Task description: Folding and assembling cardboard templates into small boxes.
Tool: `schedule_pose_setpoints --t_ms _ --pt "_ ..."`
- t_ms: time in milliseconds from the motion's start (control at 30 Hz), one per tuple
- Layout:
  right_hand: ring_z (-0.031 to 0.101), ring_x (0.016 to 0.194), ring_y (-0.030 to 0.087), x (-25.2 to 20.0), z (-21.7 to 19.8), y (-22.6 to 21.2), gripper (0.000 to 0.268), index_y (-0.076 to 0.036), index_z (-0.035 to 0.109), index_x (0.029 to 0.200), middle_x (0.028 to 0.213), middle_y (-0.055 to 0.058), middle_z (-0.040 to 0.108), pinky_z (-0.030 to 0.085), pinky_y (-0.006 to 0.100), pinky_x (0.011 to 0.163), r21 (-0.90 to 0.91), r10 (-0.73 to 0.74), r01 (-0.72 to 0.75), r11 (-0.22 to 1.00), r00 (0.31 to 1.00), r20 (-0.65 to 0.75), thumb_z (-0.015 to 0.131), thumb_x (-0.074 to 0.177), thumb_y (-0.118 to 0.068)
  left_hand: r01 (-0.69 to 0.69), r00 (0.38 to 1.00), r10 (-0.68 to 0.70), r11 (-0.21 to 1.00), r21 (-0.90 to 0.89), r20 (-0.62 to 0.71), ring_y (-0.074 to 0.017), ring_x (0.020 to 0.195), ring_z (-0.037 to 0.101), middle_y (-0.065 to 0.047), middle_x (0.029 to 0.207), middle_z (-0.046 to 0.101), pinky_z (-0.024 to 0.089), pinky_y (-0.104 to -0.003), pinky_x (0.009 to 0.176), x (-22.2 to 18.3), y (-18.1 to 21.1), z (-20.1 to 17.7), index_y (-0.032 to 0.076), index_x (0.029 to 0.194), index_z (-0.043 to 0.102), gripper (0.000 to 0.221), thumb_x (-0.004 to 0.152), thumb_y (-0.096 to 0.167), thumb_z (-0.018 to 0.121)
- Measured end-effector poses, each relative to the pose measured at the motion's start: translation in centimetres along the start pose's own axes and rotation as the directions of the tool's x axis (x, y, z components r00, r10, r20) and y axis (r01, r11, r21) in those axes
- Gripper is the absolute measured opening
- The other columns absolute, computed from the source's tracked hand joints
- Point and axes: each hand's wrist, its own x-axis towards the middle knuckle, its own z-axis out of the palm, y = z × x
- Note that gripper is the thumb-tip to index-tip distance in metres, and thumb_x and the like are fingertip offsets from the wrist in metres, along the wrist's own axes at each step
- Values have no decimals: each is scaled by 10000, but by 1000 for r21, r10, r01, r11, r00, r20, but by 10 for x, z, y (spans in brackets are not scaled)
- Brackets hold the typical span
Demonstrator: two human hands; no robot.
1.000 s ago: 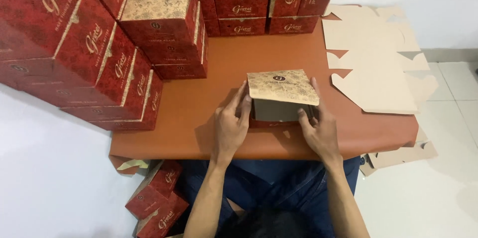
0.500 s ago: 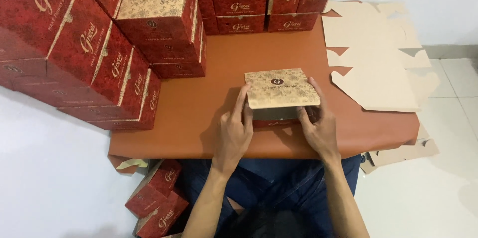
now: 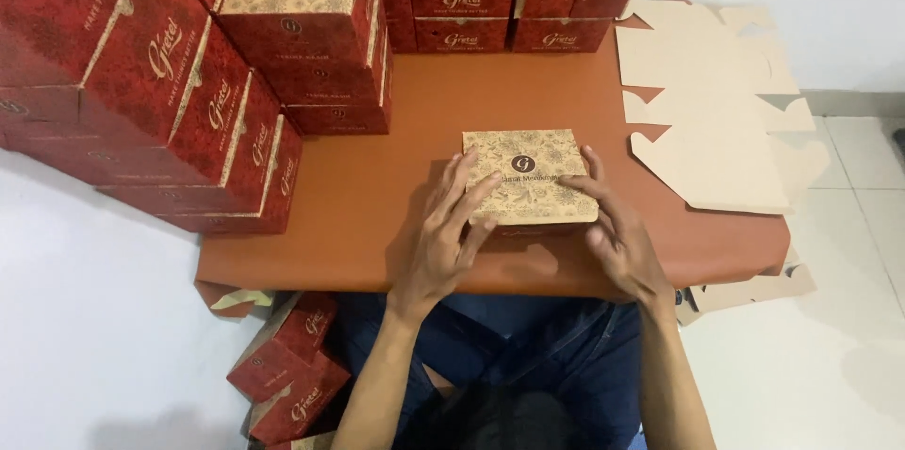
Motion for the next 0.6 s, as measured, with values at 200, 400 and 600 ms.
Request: schedule_pose_setpoints --t_ms 200,400,600 --pt "309 1624 441 0 7 5 424 -47 693 1403 1398 196 714 331 629 1257 -45 -30 26 999 995 -99 582 1078 -294 22 1000 -22 1000 -16 -20 -419 1583 377 -121 1700 462 394 -565 1240 0 -1 -1 207 1426 717 336 1132 285 574" --pt "350 1611 425 -2 2 9 358 -42 715 1369 1402 177 724 386 606 1232 -46 -65 62 997 994 -83 641 1055 -197 58 997 -57 998 -22 50 -457 1584 357 -160 1694 457 356 -592 1256 0 3 -7 180 1435 696 356 1146 291 519" --pt "299 1626 366 -4 0 15 264 -72 781 1252 1631 214 540 399 531 1229 -10 -86 85 996 994 -61 678 1010 -88 93 993 -90 995 -32 80 -483 1577 348 -181 1695 446 346 -622 1249 -2 3 -9 159 1443 692 380 1153 298 490"
